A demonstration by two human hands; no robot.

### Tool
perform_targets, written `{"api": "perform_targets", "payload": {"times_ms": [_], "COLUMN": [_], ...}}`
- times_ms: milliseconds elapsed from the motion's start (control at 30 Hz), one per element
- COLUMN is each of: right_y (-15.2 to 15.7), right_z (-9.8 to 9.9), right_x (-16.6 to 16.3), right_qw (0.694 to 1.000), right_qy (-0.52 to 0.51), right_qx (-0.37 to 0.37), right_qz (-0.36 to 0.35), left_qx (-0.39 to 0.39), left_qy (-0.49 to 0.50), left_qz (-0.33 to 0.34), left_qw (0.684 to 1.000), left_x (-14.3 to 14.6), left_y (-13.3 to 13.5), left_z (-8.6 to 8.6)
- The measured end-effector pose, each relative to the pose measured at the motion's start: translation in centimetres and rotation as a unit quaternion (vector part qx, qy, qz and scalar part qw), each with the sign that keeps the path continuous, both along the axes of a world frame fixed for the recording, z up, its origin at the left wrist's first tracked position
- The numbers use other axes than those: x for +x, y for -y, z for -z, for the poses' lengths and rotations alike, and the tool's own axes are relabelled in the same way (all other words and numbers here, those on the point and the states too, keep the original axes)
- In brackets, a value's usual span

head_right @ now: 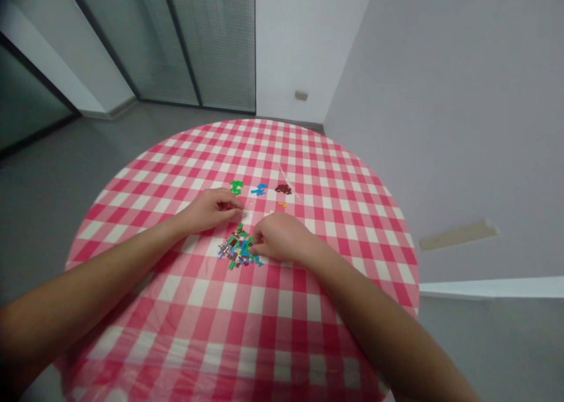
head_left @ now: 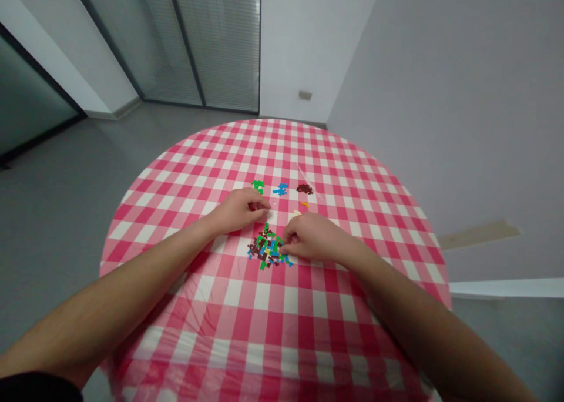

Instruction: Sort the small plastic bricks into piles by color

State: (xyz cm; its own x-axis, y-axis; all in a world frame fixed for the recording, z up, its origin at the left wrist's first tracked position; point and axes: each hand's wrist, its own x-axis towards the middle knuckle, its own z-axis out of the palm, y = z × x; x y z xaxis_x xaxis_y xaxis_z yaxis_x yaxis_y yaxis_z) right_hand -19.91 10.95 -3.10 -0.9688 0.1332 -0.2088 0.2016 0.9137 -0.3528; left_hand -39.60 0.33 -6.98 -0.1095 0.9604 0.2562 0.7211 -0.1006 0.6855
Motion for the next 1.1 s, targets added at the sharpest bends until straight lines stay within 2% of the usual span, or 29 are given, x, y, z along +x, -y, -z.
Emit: {"api": "perform_targets", "payload": {"times_ms": [267, 433, 667, 767, 967, 1100], "right_y": [-0.4, -2.4, -6.2, -7.3, -8.9, -9.7], "right_z": [-0.2, 0.1, 1.8, 2.6, 4.1, 4.8], "right_x": [0.3, 0.8, 1.3, 1.3, 1.6, 1.8], "right_qw": [0.998, 0.975, 0.930, 0.916, 0.912, 0.912], "right_qy": [-0.038, -0.120, -0.249, -0.276, -0.280, -0.264], "right_qx": [-0.049, -0.126, -0.098, -0.077, -0.010, -0.040], "right_qz": [0.005, 0.137, 0.254, 0.281, 0.300, 0.311], "left_qx": [-0.007, -0.004, -0.001, -0.012, -0.021, -0.045], "left_qy": [0.011, 0.007, 0.007, 0.004, 0.004, 0.001], "left_qz": [-0.007, -0.005, 0.009, 0.017, 0.017, 0.026], "left_qw": [1.000, 1.000, 1.000, 1.000, 1.000, 0.999], "left_x": [0.1, 0.3, 0.7, 1.0, 1.2, 0.9], "left_y": [0.1, 0.3, 0.3, 0.5, 0.6, 0.5], "left_z": [-0.6, -0.6, -0.4, -0.6, -0.9, -0.7]}}
